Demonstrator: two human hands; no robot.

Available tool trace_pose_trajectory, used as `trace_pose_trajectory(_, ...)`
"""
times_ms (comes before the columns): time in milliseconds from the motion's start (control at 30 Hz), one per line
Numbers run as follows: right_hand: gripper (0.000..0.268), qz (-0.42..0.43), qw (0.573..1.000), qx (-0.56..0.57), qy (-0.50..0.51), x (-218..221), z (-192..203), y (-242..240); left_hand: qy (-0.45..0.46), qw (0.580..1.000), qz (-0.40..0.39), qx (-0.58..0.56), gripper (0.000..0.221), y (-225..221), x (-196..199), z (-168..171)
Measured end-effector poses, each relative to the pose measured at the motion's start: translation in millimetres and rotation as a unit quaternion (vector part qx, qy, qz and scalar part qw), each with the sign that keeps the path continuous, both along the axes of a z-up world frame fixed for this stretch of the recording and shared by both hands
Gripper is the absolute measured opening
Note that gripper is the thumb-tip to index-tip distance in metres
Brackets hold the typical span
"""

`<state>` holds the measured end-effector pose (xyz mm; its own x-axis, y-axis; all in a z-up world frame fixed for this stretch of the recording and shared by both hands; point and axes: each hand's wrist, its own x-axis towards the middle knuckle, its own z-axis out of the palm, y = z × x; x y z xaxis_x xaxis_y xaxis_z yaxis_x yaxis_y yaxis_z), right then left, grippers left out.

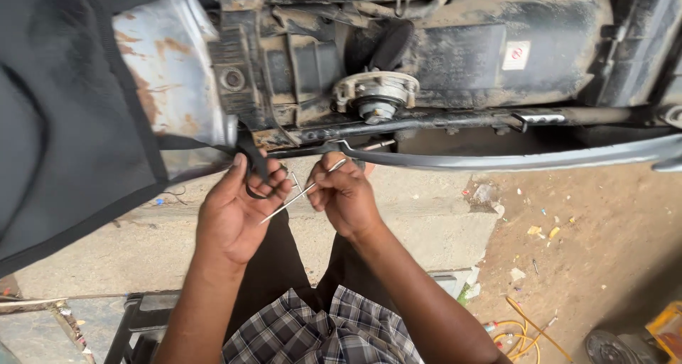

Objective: Replacing or repairing parts on a motorcycle, specifically working on the tank bag and internal components.

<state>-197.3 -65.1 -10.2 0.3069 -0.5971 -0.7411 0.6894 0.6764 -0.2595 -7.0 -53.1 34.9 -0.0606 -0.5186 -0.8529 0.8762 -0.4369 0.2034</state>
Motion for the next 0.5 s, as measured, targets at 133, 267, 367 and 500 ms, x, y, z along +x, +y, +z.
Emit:
trace_pose_trajectory(133,0.013,0.035,0.999,-0.011,-0.006,-30.4,9.2,19.9,-0.023,0.995,0.002,-0.097,0.015,32.3,-16.6,-24.2)
trace_pose_trajectory(267,0.012,0.055,0.999,0.000,0.002,-87.5,13.5,43.7,-0.092,0.990,0.000,-0.106,0.014,43.6,-29.7,-5.8)
trace_pose_trajectory(367,0.014,0.109,0.992,0.021,0.059,-138.5,23.2,59.7,-0.129,0.983,-0.008,-0.133,0.018,55.3,-36.1,-6.4)
trace_pose_trajectory(500,0.010,0.218,0.971,-0.016,0.101,-188.8,53.5,51.3,-0.249,0.961,-0.046,-0.110,0.013,53.4,-64.8,-16.4)
